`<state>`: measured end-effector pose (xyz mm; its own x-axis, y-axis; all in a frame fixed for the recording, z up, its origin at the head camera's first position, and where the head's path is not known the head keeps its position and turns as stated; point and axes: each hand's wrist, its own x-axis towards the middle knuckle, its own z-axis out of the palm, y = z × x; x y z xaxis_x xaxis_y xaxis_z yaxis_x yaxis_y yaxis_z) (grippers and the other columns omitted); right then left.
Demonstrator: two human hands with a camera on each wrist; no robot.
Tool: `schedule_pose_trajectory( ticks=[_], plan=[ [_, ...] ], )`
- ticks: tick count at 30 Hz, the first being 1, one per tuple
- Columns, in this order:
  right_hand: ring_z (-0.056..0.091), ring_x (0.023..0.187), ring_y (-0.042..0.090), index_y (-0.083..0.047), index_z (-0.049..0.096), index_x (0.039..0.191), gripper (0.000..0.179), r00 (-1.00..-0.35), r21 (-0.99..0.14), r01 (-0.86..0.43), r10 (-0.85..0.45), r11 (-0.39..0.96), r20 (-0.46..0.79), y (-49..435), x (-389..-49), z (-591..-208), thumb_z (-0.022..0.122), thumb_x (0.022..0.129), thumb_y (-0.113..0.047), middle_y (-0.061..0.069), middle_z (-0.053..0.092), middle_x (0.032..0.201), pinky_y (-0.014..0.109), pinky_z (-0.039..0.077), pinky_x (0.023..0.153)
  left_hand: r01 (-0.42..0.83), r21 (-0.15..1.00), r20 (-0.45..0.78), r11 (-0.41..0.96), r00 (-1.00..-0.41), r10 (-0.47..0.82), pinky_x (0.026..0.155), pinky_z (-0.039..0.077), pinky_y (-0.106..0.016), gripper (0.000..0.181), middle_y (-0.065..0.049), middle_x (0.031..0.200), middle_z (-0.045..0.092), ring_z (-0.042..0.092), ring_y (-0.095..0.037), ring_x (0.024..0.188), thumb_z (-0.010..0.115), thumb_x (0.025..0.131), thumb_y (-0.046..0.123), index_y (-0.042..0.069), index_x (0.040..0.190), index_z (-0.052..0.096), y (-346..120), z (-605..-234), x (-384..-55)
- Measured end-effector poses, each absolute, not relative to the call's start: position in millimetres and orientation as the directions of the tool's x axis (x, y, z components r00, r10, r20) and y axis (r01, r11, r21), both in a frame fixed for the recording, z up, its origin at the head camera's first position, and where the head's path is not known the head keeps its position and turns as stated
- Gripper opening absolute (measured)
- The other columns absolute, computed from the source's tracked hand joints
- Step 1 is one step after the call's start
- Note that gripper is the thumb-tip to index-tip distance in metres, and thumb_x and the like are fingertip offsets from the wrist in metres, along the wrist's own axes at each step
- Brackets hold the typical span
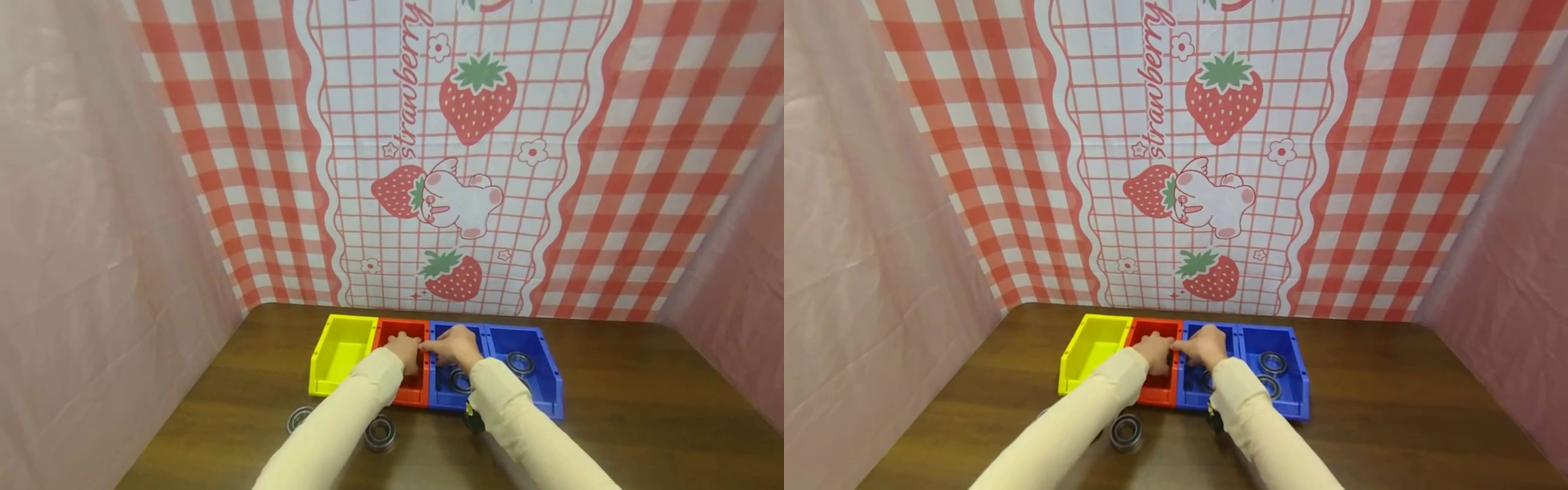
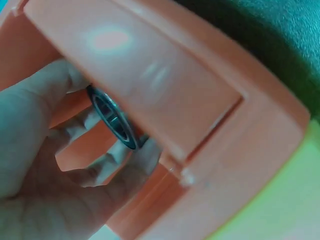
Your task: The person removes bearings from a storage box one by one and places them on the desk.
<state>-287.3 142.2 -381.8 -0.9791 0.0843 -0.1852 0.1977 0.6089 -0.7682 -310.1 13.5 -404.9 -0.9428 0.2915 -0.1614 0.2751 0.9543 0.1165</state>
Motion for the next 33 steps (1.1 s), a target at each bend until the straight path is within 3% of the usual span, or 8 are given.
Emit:
schedule_pose_trajectory(
  ticks=[6, 15, 21, 33],
  plan=[
    [0.074, 0.076, 0.027, 0.005, 0.073, 0.098, 0.040, -0.980, -0.763, 0.194, 0.083, 0.616, -0.182, 142.2, -287.7, -383.1, 0.078, 0.078, -0.029, 0.019, 0.074, 0.090, 0.039, 0.058, 0.077, 0.284, 0.114, -0.171, 0.952, -0.938, 0.300, 0.083, 0.054, -0.042, 0.053, -0.016, 0.118, 0.059, 0.056, -0.031, 0.103, 0.081, 0.074, 0.024, 0.016, 0.123, 0.062, 10.6, -385.0, -295.4],
    [0.074, 0.073, 0.025, 0.005, 0.073, 0.096, 0.039, -0.983, -0.753, 0.177, 0.086, 0.633, -0.159, 142.8, -288.8, -381.3, 0.077, 0.079, -0.031, 0.018, 0.074, 0.082, 0.036, 0.058, 0.073, 0.318, 0.063, -0.134, 0.946, -0.937, 0.324, 0.084, 0.056, -0.042, 0.059, -0.017, 0.123, 0.056, 0.054, -0.030, 0.105, 0.079, 0.078, 0.028, 0.017, 0.132, 0.057, 5.6, -366.7, -277.1],
    [0.074, 0.070, 0.024, 0.002, 0.074, 0.089, 0.036, -0.982, -0.746, 0.185, 0.100, 0.640, -0.158, 143.4, -289.4, -378.6, 0.078, 0.077, -0.031, 0.014, 0.073, 0.076, 0.033, 0.058, 0.069, 0.366, 0.056, -0.090, 0.929, -0.925, 0.370, 0.085, 0.056, -0.040, 0.054, -0.013, 0.113, 0.061, 0.057, -0.029, 0.101, 0.080, 0.076, 0.029, 0.017, 0.125, 0.061, -1.5, -358.8, -267.7],
    [0.073, 0.067, 0.023, 0.000, 0.075, 0.079, 0.034, -0.981, -0.735, 0.194, 0.116, 0.650, -0.156, 140.2, -289.8, -382.3, 0.080, 0.073, -0.032, 0.014, 0.072, 0.069, 0.030, 0.056, 0.063, 0.537, 0.069, -0.010, 0.841, -0.842, 0.539, 0.071, 0.056, -0.027, 0.035, -0.004, 0.093, 0.065, 0.057, -0.018, 0.085, 0.082, 0.074, 0.025, 0.016, 0.104, 0.068, -16.9, -356.6, -219.9]
  ],
)
